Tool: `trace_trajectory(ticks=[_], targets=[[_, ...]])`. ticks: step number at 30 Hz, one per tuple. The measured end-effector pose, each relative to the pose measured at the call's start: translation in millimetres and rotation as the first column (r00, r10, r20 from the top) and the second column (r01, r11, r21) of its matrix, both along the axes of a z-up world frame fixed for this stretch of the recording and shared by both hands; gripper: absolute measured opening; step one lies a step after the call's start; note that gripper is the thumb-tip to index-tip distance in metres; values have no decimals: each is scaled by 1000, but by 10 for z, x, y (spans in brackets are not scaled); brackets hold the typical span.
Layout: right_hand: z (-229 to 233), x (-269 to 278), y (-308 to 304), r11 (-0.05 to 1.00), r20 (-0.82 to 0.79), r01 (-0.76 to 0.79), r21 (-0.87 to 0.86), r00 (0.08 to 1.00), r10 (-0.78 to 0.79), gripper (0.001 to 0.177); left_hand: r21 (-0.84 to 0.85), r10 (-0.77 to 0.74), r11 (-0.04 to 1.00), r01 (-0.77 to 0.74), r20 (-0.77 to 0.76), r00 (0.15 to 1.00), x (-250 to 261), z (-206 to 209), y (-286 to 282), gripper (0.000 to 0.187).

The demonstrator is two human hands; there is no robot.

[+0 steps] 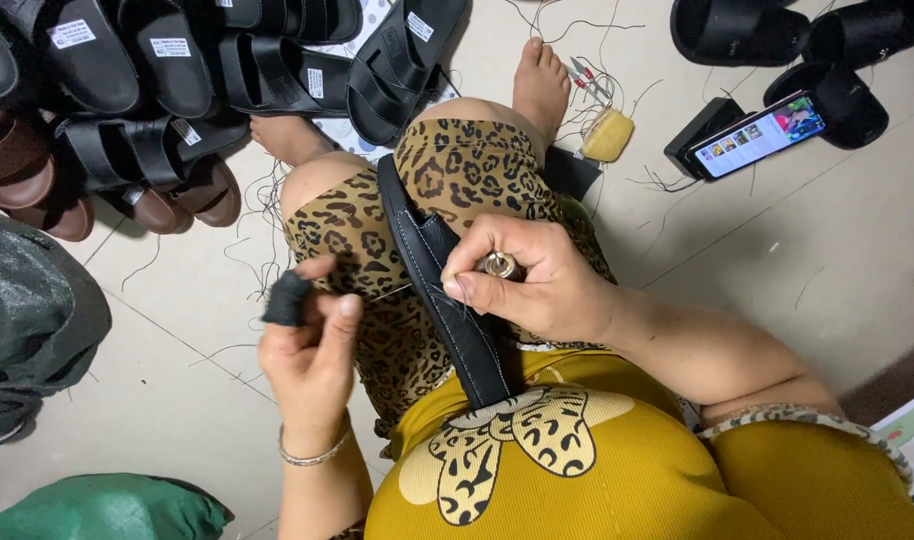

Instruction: Hand-sewing a black strap for a sandal using a needle and thread while sitting on the floor.

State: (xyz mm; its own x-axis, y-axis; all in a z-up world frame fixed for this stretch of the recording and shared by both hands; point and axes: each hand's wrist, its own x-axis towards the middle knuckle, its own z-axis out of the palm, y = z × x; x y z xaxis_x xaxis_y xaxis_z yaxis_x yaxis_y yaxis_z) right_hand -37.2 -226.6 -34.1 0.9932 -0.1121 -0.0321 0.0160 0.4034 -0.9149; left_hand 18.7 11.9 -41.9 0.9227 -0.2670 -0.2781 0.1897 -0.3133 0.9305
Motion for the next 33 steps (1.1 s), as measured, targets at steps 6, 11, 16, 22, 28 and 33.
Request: trace_trajectory(ticks=[6,11,16,22,28,33], targets=[[-354,-215,-350,997,-125,71,-1,990,-71,8,172,218,951,-256,214,952,314,-300,757,17],[-573,-527,-1550,906,209,261,-334,957,-199,20,447,-5,881,-154,336,942,253,-154,509,40],[-558,-643,-1587,708,-181,289,-645,842,-509,28,-42,-24,998,38,281,959,17,64,136,18],[45,-122,-374,636,-77,-104,-765,995,70,24,222,-472,836,502,-175,864,-92,92,-70,55],[114,-167,-331,548,-252,-357,-757,932,259,49,-353,-514,803,480,-2,858,-111,115,-131,35],[270,-117,-282,686,-186,-404,-606,910,371,7,503,-499,830,242,474,726,-63,153,-291,23]])
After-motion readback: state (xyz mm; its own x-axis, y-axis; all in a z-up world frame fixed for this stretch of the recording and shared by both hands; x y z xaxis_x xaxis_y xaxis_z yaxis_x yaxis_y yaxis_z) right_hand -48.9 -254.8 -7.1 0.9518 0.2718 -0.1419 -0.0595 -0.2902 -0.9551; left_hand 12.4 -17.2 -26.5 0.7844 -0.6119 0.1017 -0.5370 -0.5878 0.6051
